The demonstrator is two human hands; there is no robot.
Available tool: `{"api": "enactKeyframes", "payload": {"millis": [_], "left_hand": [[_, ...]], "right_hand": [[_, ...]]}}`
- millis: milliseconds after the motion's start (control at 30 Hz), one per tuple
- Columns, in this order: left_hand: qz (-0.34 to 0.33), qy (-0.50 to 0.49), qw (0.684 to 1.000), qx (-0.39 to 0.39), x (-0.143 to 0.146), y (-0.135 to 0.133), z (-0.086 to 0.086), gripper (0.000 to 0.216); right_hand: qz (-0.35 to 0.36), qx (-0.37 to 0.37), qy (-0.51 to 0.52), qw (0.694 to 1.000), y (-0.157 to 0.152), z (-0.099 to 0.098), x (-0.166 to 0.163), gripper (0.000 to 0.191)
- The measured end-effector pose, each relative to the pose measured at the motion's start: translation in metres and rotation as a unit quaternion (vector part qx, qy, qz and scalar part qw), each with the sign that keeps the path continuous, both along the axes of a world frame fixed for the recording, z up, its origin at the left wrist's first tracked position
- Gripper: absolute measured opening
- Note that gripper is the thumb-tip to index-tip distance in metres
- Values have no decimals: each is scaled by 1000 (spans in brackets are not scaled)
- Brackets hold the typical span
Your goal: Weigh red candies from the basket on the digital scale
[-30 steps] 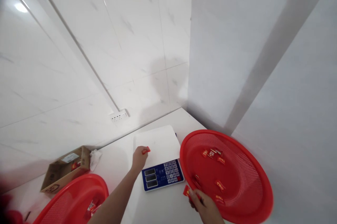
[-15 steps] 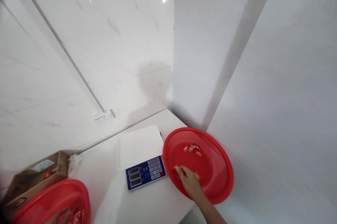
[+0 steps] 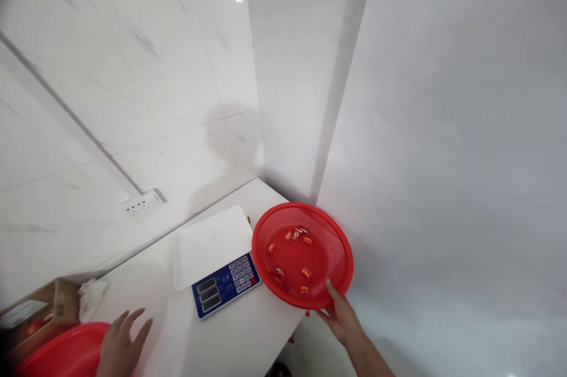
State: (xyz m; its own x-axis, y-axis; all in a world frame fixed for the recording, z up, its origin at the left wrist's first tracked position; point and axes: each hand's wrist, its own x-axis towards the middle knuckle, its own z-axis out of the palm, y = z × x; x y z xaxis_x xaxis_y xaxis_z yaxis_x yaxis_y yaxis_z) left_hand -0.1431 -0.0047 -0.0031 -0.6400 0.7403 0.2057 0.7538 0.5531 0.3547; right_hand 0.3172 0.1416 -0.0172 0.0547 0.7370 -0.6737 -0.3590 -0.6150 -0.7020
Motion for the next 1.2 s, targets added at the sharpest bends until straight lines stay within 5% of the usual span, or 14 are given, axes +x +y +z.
{"api": "enactKeyframes", "payload": {"millis": [100,233,500,633,833,933,1067,1200], "left_hand": [[-83,-5,997,-6,39,28,6,37],[-158,-34,987,-14,78,49,15,37],[-148,-62,987,-19,65,39,-1,38],[-154,-92,984,-11,63,32,-4,42],[-110,-96,989,15,52,9,4,38],[-78,-88,993,28,38,-12,0,38],[-44,-80,995,44,24,-35,-7,39],[-26,-78,996,44,17,-43,-11,38]], "right_hand": [[-1,-13,88,996,-5,-3,-20,34],[-38,-12,40,998,-9,-1,-14,14],[-47,104,-35,993,-3,69,19,47],[17,120,11,993,26,99,-6,42],[97,208,-34,973,62,111,-70,47],[138,271,-111,946,68,114,-107,54],[175,368,-295,864,65,116,-146,67],[204,432,-355,803,63,116,-172,67]]}}
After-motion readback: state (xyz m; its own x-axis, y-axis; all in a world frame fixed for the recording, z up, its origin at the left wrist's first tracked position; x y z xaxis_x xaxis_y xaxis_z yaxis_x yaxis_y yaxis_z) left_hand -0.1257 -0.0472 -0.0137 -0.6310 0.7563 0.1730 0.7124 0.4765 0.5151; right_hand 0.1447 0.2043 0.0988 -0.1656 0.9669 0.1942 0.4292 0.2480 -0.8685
